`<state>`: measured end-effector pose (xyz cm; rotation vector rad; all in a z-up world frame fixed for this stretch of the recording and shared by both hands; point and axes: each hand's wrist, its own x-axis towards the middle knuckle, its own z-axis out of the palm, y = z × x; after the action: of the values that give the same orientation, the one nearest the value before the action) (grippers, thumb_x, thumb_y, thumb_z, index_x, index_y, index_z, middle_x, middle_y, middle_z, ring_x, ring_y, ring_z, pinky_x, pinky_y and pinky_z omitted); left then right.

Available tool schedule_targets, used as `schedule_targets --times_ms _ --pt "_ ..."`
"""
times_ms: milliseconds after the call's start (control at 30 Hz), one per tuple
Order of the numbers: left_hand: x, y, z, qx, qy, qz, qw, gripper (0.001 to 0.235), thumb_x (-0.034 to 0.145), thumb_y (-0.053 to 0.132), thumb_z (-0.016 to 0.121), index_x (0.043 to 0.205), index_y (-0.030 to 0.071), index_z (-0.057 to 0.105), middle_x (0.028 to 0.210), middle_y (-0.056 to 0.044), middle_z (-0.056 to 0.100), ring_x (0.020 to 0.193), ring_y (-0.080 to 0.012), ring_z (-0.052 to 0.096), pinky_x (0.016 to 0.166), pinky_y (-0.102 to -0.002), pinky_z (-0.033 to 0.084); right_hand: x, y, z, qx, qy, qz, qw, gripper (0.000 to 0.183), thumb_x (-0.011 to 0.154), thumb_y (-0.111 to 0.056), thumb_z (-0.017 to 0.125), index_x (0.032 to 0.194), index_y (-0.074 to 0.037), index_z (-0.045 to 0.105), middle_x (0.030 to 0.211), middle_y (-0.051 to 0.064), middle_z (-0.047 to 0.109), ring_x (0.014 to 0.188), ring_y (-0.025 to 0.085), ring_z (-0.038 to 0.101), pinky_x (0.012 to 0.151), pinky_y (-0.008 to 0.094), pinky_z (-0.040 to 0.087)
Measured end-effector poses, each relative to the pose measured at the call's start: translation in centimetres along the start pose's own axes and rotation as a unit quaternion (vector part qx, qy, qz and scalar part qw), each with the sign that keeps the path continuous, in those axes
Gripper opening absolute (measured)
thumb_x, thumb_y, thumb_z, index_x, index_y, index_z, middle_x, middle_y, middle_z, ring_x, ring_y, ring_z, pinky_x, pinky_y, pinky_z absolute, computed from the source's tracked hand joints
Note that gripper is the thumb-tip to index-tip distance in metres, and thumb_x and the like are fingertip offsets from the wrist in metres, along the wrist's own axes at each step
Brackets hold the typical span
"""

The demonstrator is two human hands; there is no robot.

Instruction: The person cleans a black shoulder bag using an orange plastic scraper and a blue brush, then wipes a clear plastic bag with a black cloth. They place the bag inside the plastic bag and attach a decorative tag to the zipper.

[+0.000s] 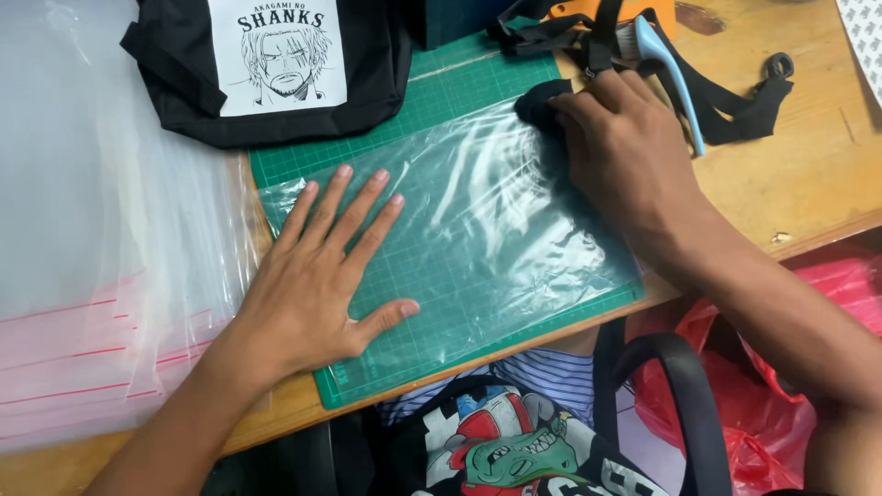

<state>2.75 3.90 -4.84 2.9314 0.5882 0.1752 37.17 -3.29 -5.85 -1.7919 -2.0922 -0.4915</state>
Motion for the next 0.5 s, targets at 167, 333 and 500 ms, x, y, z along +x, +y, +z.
schedule_targets --times_ms 167,333,500 --pt "0.0 0.1 0.1 -0.008 0.000 -0.008 1.000 0.103 0.092 0.078 0.047 0.164 0.010 0.020 0.172 -0.013 0.015 0.158 -0.0350 0.008 0.128 -0.050 0.006 0.0 -5.5 -3.1 0.182 0.016 -0.033 0.983 0.021 0.103 0.006 0.067 0.124 0.003 0.068 0.100 0.017 0.060 0.087 0.033 0.058 0.071 0.043 0.050" --pt "0.1 0.0 -0.2 0.021 0.001 0.000 1.000 0.112 0.086 0.085 0.049 0.165 0.011 0.019 0.172 -0.011 0.015 0.158 -0.0336 0.009 0.128 -0.048 0.006 -3.0 -10.1 -5.2 0.286 -0.075 -0.144 0.945 0.026 0.103 -0.002 0.056 0.125 0.011 0.060 0.111 0.023 0.064 0.086 0.034 0.056 0.076 0.043 0.051" --pt "0.1 -0.1 0.0 0.017 -0.007 -0.002 1.000 0.131 0.072 0.096 0.055 0.165 0.012 0.018 0.173 -0.010 0.012 0.159 -0.0350 0.008 0.127 -0.052 0.007 -4.5 -5.0 -4.8 0.187 -0.054 0.007 0.981 0.028 0.092 -0.002 0.078 0.119 0.003 0.071 0.091 0.012 0.063 0.078 0.027 0.055 0.067 0.040 0.050"
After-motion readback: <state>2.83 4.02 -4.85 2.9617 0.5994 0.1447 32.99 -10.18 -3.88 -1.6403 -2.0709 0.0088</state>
